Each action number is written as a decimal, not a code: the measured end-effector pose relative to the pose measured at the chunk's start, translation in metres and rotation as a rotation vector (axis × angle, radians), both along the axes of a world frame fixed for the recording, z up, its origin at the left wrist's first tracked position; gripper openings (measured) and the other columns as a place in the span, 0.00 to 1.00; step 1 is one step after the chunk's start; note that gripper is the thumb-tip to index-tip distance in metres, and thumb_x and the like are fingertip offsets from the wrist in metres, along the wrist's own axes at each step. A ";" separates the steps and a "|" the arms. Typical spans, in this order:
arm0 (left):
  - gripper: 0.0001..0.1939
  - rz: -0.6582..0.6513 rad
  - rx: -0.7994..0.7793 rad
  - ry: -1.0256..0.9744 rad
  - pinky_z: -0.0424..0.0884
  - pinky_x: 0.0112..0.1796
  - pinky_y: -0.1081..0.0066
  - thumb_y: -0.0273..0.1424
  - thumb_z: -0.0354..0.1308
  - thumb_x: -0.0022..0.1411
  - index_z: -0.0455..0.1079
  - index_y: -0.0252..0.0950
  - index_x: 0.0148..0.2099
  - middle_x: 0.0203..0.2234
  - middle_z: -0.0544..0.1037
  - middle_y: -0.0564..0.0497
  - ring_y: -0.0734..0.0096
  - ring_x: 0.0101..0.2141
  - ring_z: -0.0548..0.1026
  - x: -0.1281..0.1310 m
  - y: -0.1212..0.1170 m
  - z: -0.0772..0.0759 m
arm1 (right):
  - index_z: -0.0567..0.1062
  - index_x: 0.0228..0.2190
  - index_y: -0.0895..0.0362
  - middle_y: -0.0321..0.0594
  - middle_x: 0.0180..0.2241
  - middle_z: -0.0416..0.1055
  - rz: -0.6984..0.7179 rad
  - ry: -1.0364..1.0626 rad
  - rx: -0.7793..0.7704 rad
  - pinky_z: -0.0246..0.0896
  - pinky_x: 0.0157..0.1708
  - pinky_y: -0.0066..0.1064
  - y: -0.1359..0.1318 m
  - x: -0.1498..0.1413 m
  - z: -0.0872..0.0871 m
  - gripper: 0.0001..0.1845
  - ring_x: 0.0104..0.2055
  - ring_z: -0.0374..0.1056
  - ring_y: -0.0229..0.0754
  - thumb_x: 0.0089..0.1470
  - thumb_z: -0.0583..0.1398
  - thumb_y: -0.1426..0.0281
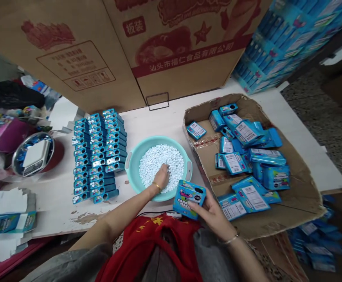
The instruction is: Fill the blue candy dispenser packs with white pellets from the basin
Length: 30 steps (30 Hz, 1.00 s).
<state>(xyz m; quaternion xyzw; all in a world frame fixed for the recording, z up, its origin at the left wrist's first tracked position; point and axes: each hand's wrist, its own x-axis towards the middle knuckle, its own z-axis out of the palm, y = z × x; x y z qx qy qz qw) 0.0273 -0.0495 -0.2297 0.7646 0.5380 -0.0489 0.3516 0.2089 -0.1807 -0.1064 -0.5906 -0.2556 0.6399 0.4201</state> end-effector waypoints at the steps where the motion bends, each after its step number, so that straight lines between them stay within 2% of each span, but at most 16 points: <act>1: 0.17 0.014 0.006 -0.020 0.65 0.52 0.60 0.23 0.44 0.65 0.56 0.33 0.56 0.52 0.65 0.36 0.58 0.51 0.68 0.001 0.001 -0.001 | 0.70 0.45 0.50 0.42 0.45 0.76 -0.049 -0.059 0.034 0.68 0.49 0.44 0.003 -0.002 -0.007 0.27 0.48 0.71 0.48 0.44 0.67 0.54; 4: 0.16 0.012 0.007 -0.092 0.65 0.53 0.63 0.26 0.47 0.65 0.56 0.35 0.55 0.51 0.67 0.40 0.61 0.52 0.68 -0.011 0.007 0.005 | 0.68 0.45 0.51 0.41 0.43 0.76 -0.150 -0.176 0.102 0.69 0.48 0.41 0.011 -0.005 -0.029 0.26 0.45 0.71 0.47 0.46 0.65 0.54; 7: 0.14 -0.052 0.011 -0.223 0.67 0.50 0.64 0.30 0.49 0.65 0.58 0.36 0.53 0.48 0.70 0.43 0.63 0.48 0.70 -0.039 0.016 0.029 | 0.66 0.47 0.52 0.43 0.44 0.74 -0.175 -0.283 0.174 0.68 0.48 0.42 0.016 -0.005 -0.047 0.26 0.45 0.71 0.47 0.48 0.64 0.55; 10: 0.13 -0.152 0.054 -0.325 0.68 0.47 0.64 0.32 0.50 0.65 0.61 0.37 0.52 0.44 0.71 0.44 0.64 0.45 0.70 -0.066 0.028 0.069 | 0.66 0.49 0.53 0.45 0.46 0.72 -0.151 -0.452 0.274 0.65 0.50 0.44 0.025 -0.004 -0.054 0.26 0.47 0.69 0.48 0.50 0.63 0.57; 14: 0.14 -0.299 0.115 -0.340 0.68 0.43 0.65 0.34 0.48 0.66 0.61 0.36 0.52 0.42 0.72 0.44 0.65 0.41 0.71 -0.083 0.042 0.133 | 0.67 0.49 0.53 0.46 0.46 0.71 -0.035 -0.664 0.423 0.63 0.51 0.45 0.045 -0.008 -0.048 0.22 0.48 0.68 0.49 0.54 0.60 0.60; 17: 0.13 -0.434 0.115 -0.284 0.68 0.43 0.65 0.35 0.48 0.67 0.62 0.36 0.51 0.43 0.72 0.44 0.65 0.42 0.71 -0.080 0.050 0.172 | 0.67 0.50 0.54 0.49 0.47 0.70 0.037 -0.775 0.531 0.64 0.49 0.45 0.059 -0.015 -0.045 0.20 0.49 0.67 0.51 0.56 0.57 0.64; 20: 0.12 -0.538 0.108 -0.160 0.69 0.42 0.65 0.32 0.48 0.65 0.64 0.36 0.50 0.43 0.73 0.45 0.64 0.42 0.72 -0.066 0.055 0.197 | 0.66 0.52 0.54 0.49 0.48 0.69 0.109 -0.832 0.612 0.64 0.50 0.46 0.066 -0.023 -0.048 0.21 0.51 0.66 0.52 0.56 0.55 0.68; 26: 0.08 -0.601 0.141 0.185 0.69 0.38 0.65 0.25 0.50 0.62 0.67 0.35 0.43 0.38 0.73 0.44 0.63 0.35 0.74 -0.026 0.043 0.226 | 0.65 0.54 0.53 0.47 0.49 0.69 0.159 -0.867 0.678 0.63 0.52 0.49 0.066 -0.034 -0.059 0.24 0.52 0.65 0.52 0.56 0.53 0.72; 30: 0.10 -0.606 0.208 0.276 0.68 0.35 0.63 0.21 0.46 0.63 0.67 0.34 0.40 0.35 0.72 0.44 0.62 0.33 0.74 -0.013 0.030 0.240 | 0.64 0.54 0.52 0.47 0.49 0.69 0.144 -0.857 0.701 0.62 0.53 0.49 0.066 -0.037 -0.065 0.24 0.53 0.65 0.51 0.56 0.53 0.73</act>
